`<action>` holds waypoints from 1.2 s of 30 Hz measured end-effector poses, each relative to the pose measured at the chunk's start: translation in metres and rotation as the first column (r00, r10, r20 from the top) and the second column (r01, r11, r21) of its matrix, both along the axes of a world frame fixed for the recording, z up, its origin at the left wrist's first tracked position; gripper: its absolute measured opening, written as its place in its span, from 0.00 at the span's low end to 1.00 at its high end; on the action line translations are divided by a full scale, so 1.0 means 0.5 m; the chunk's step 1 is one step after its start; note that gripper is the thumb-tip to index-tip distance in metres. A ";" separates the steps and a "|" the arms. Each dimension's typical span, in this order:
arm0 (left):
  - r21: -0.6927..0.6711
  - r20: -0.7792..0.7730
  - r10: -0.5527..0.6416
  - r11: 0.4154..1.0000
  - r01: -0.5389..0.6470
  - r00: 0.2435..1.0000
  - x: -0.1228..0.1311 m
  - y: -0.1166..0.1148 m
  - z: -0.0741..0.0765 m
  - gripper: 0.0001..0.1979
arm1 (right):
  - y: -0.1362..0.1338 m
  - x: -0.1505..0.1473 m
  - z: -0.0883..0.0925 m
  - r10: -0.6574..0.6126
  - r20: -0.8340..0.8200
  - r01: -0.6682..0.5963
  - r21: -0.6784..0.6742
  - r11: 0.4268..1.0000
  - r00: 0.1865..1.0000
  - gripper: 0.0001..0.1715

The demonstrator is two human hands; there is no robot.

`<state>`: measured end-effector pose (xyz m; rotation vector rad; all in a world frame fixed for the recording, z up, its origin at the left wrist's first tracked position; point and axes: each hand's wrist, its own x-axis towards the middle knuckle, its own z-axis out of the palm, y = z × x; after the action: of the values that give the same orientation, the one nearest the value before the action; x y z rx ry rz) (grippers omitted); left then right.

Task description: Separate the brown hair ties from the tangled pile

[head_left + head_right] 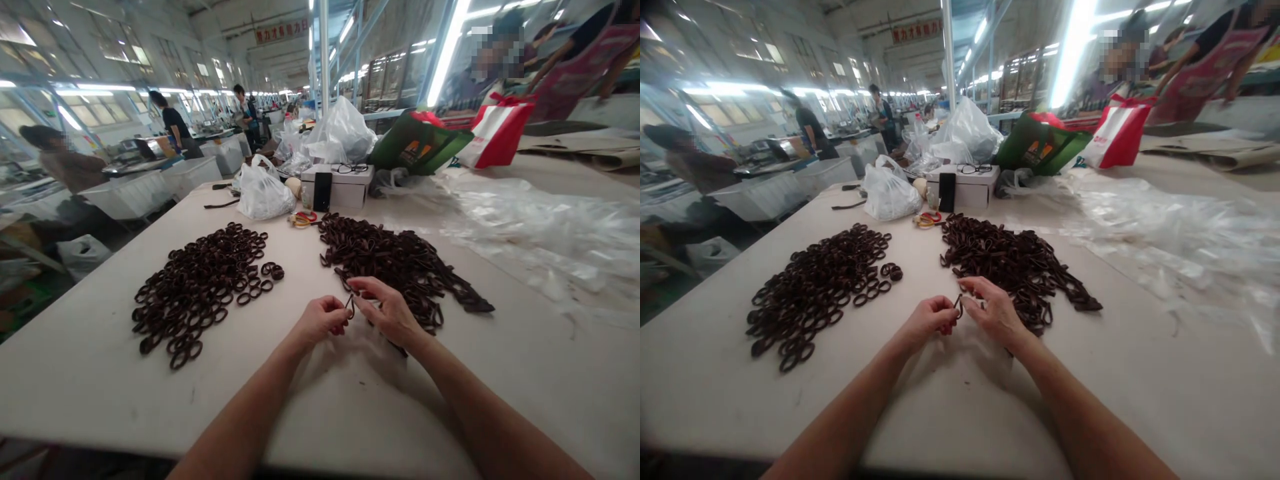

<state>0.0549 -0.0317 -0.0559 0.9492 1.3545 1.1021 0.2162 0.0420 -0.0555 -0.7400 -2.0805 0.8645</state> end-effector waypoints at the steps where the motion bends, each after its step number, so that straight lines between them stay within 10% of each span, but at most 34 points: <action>1: 0.004 -0.007 -0.003 1.000 0.004 1.000 0.001 0.000 -0.001 0.17 | -0.003 -0.002 -0.002 0.030 0.018 -0.030 -0.032 0.999 0.999 0.17; 18: 0.049 -0.068 -0.041 0.998 0.045 0.997 -0.004 -0.006 -0.020 0.17 | -0.028 -0.005 0.004 -0.108 0.198 0.126 -0.080 0.989 0.974 0.09; 24: 0.129 -0.187 0.092 0.989 -0.068 0.978 -0.037 0.006 -0.024 0.17 | -0.013 0.015 0.007 0.235 -0.027 -0.221 -0.462 0.859 0.972 0.10; 30: 0.171 -0.167 0.121 0.981 -0.092 0.978 -0.017 -0.002 -0.008 0.13 | -0.019 0.001 -0.002 0.198 0.015 -0.197 -0.034 0.980 0.980 0.05; 36: 0.225 -0.201 0.091 0.973 -0.045 0.975 0.005 0.003 -0.035 0.09 | -0.025 -0.008 -0.011 0.037 0.210 -0.062 0.115 0.991 0.977 0.04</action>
<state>0.0573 -0.0301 -0.0734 1.2157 1.4655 1.2504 0.2123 0.0297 -0.0609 -0.7424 -2.3231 0.7050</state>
